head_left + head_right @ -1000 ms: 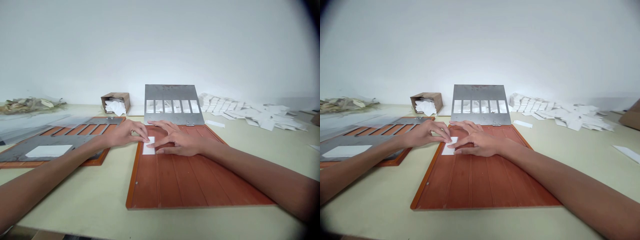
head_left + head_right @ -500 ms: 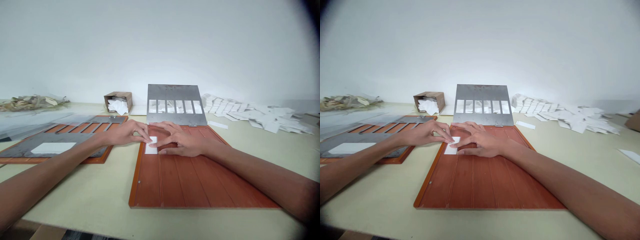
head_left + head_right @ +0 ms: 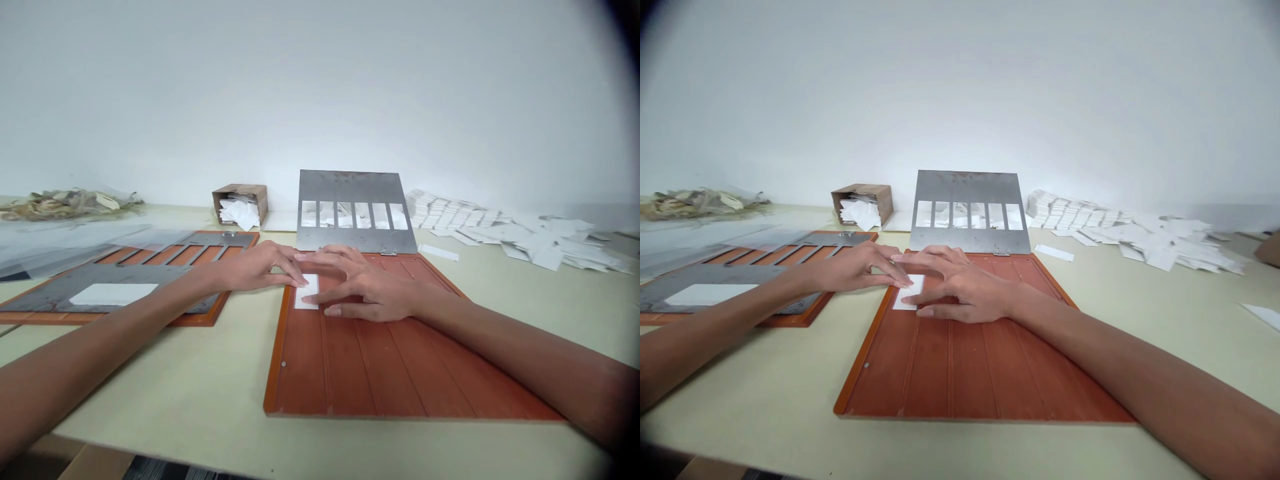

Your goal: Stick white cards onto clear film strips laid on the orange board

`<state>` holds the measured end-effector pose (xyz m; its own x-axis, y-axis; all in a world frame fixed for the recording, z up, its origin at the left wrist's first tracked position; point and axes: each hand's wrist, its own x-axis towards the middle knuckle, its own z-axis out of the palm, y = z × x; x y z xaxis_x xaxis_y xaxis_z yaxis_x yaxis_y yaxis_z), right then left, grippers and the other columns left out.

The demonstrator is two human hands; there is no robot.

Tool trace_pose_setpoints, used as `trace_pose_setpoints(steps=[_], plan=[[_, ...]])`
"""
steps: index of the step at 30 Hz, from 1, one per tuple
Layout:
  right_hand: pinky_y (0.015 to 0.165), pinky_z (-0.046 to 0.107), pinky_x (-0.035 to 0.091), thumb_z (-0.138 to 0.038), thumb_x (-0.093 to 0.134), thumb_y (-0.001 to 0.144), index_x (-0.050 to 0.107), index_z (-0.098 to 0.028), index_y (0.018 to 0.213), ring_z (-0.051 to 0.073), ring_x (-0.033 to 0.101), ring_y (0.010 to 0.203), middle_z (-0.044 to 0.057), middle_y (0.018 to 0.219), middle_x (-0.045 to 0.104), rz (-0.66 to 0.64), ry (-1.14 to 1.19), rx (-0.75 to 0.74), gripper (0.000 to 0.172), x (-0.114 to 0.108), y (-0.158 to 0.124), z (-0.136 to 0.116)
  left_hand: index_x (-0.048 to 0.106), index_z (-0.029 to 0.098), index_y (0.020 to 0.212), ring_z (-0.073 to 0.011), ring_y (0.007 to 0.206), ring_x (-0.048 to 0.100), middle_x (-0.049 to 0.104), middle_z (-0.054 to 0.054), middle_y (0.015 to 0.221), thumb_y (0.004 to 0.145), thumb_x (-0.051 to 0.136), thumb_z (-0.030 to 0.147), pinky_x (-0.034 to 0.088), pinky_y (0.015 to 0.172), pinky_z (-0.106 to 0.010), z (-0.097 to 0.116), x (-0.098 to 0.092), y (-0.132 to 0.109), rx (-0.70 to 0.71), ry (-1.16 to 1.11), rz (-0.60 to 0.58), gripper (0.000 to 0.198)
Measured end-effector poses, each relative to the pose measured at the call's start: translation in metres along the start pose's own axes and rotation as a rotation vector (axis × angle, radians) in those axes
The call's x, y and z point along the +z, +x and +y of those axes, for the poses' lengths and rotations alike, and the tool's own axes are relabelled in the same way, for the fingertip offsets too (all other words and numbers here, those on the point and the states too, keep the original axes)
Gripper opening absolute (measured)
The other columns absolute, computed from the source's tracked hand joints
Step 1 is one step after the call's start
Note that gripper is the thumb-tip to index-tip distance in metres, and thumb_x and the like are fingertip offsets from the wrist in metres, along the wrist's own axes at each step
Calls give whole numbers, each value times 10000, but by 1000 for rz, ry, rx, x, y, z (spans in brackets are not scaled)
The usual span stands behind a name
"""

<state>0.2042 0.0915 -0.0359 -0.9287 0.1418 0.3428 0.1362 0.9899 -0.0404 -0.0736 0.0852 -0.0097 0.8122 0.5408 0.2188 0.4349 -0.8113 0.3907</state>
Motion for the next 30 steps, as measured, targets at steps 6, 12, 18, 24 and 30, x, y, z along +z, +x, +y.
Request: trace_pose_setpoints(steps=[6, 12, 18, 24, 30], plan=[[1199, 572, 203, -424, 544, 1023, 705, -354, 1274, 305, 197, 1487, -15, 1686, 177, -18, 21, 46, 306, -1, -1, -2, 809, 337, 1070, -207, 1027, 710, 786, -46, 1088, 976, 635, 251, 526, 898, -307, -3, 1, 0, 25, 1, 2, 215], [1207, 581, 181, -409, 570, 1014, 721, -336, 1247, 306, 219, 1484, -7, 1687, 170, -12, 26, 37, 287, 0, -1, -1, 814, 281, 1061, -186, 987, 717, 787, -58, 1069, 964, 655, 224, 529, 883, -280, -5, 2, 1, 38, -1, 11, 195], [1209, 552, 211, -412, 600, 995, 742, -333, 1209, 302, 223, 1481, -11, 1678, 201, 2, 50, 35, 268, 1, -2, 1, 818, 292, 1036, -182, 998, 721, 792, -38, 1085, 969, 649, 228, 523, 908, -280, 1, 3, 1, -4, -21, 40, 193], [1213, 593, 164, -416, 578, 1008, 704, -350, 1268, 298, 247, 1501, -8, 1686, 193, -41, 57, 45, 297, 0, 0, 2, 821, 295, 1020, -166, 976, 700, 776, -26, 1089, 965, 667, 293, 517, 831, -239, -2, 8, 0, -81, -51, 89, 163], [1217, 573, 178, -416, 572, 1013, 715, -332, 1249, 281, 293, 1488, 0, 1652, 296, -32, 64, 26, 289, 0, 1, 2, 820, 293, 1028, -134, 807, 636, 747, -35, 964, 955, 680, 282, 441, 641, -212, -1, 7, 0, -82, -39, 72, 158]])
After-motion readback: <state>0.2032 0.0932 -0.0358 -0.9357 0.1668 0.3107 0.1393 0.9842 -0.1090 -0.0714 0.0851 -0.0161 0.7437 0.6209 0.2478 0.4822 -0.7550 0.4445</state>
